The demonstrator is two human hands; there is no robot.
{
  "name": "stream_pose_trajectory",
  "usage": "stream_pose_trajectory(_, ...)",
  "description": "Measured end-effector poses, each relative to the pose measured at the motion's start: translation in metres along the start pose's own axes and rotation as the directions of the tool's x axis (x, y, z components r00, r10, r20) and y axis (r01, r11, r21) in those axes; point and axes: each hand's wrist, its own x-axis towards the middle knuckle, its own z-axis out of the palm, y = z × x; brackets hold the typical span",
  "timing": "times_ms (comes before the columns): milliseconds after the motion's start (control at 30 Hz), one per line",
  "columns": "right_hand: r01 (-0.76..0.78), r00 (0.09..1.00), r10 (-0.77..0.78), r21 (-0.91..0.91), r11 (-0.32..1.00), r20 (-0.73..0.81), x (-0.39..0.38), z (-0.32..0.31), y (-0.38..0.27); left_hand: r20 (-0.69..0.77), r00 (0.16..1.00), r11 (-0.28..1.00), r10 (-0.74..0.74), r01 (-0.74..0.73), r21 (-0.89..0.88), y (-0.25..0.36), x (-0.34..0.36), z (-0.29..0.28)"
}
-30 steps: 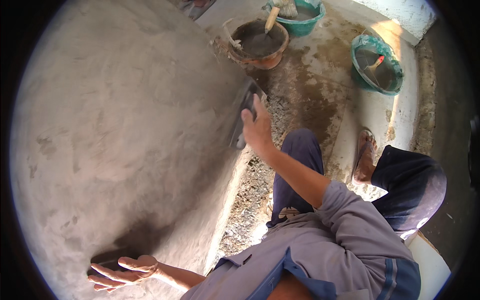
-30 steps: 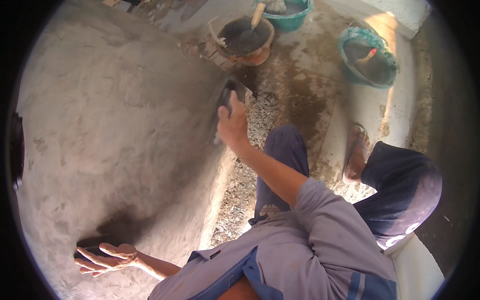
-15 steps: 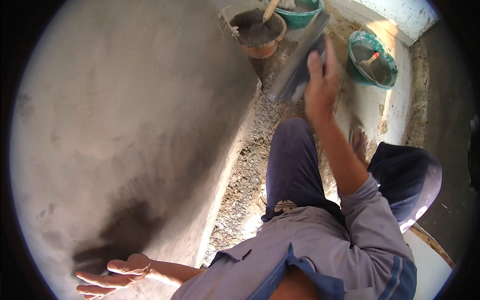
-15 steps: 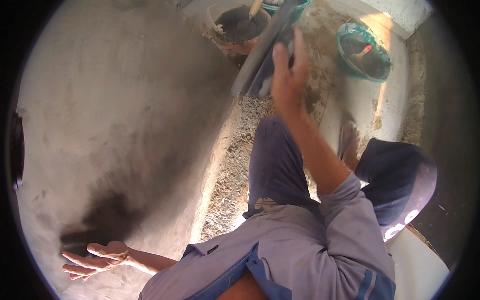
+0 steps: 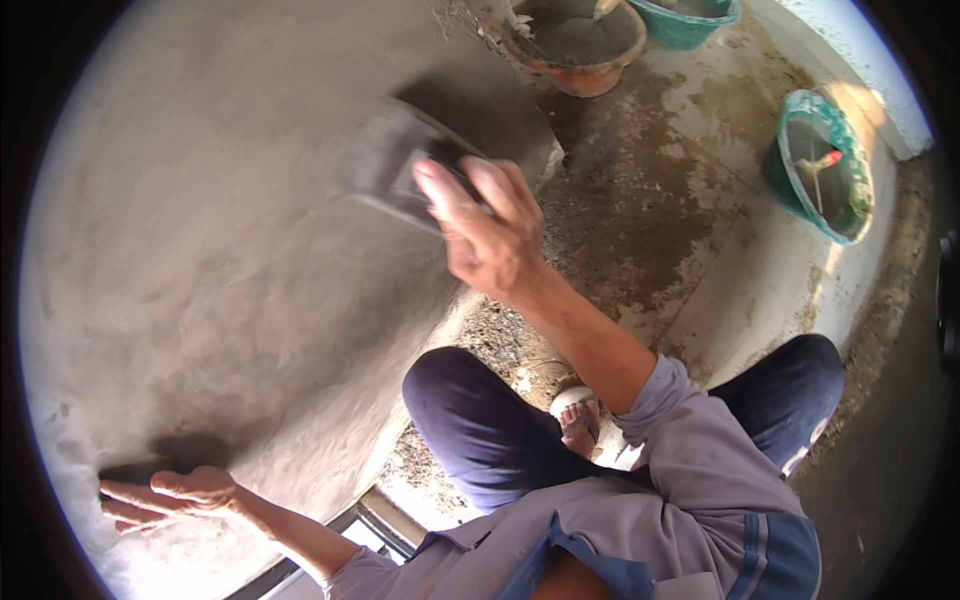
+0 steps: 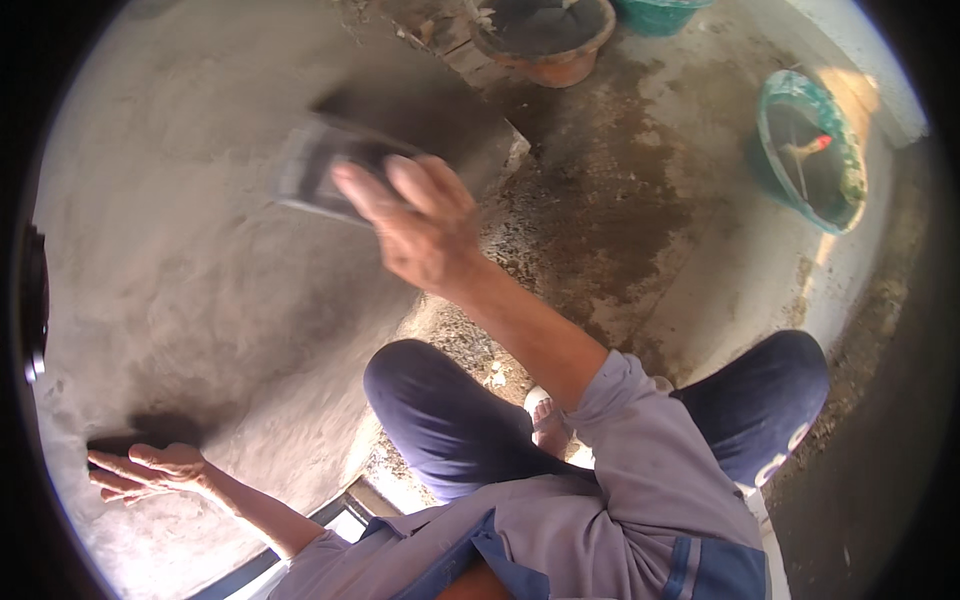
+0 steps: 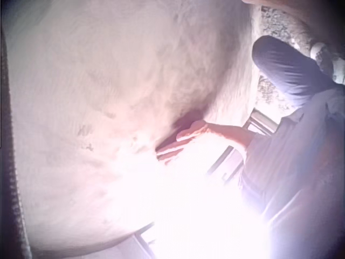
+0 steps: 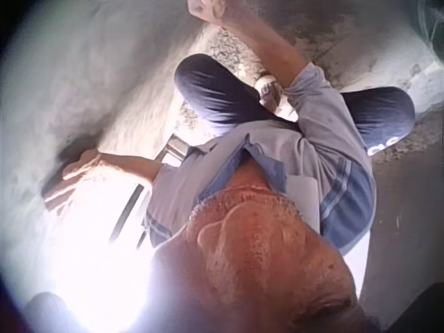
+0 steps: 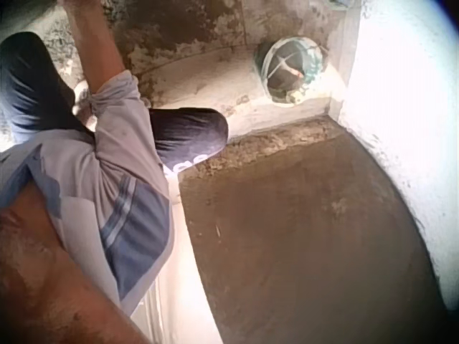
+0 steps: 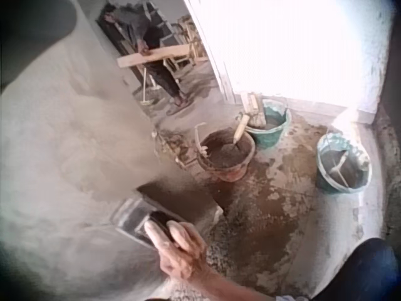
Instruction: The person smooths wet mortar on a concrete wall using a hand float, dipping the tool into a bucket of water and applying pressure in circular and sweeping motions.
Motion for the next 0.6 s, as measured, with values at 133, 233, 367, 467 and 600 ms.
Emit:
stream_pose_trajectory(133, -0.466, 0.872, 0.459, 0.004, 0.885, 0.168, -0.115, -0.041, 0.055, 0.047, 0.998, 0.999, -0.044, 0.043, 0.022, 0.009, 0.001, 0.003)
stream_pose_trajectory(233, -0.634, 0.767, 0.626, 0.016, 0.773, 0.143, -0.141, -0.05, 0.047, 0.082, 0.995, 0.995, -0.055, 0.048, 0.093, 0.002, 0.001, -0.002)
stream_pose_trajectory(367, -0.282, 0.959, 0.28, 0.173, 0.944, 0.035, -0.058, -0.018, -0.015, 0.094, 0.995, 0.993, -0.023, 0.013, 0.116, -0.001, -0.004, -0.005)
stream_pose_trajectory(467, -0.237, 0.971, 0.232, 0.23, 0.944, 0.05, -0.026, -0.003, -0.034, 0.095, 0.995, 0.996, -0.012, 0.003, 0.092, 0.003, -0.008, 0.002)
stream_pose_trajectory(600, -0.386, 0.922, 0.383, 0.175, 0.906, 0.053, -0.086, -0.006, 0.03, 0.09, 0.996, 0.995, 0.018, -0.027, 0.1, 0.003, -0.002, -0.001)
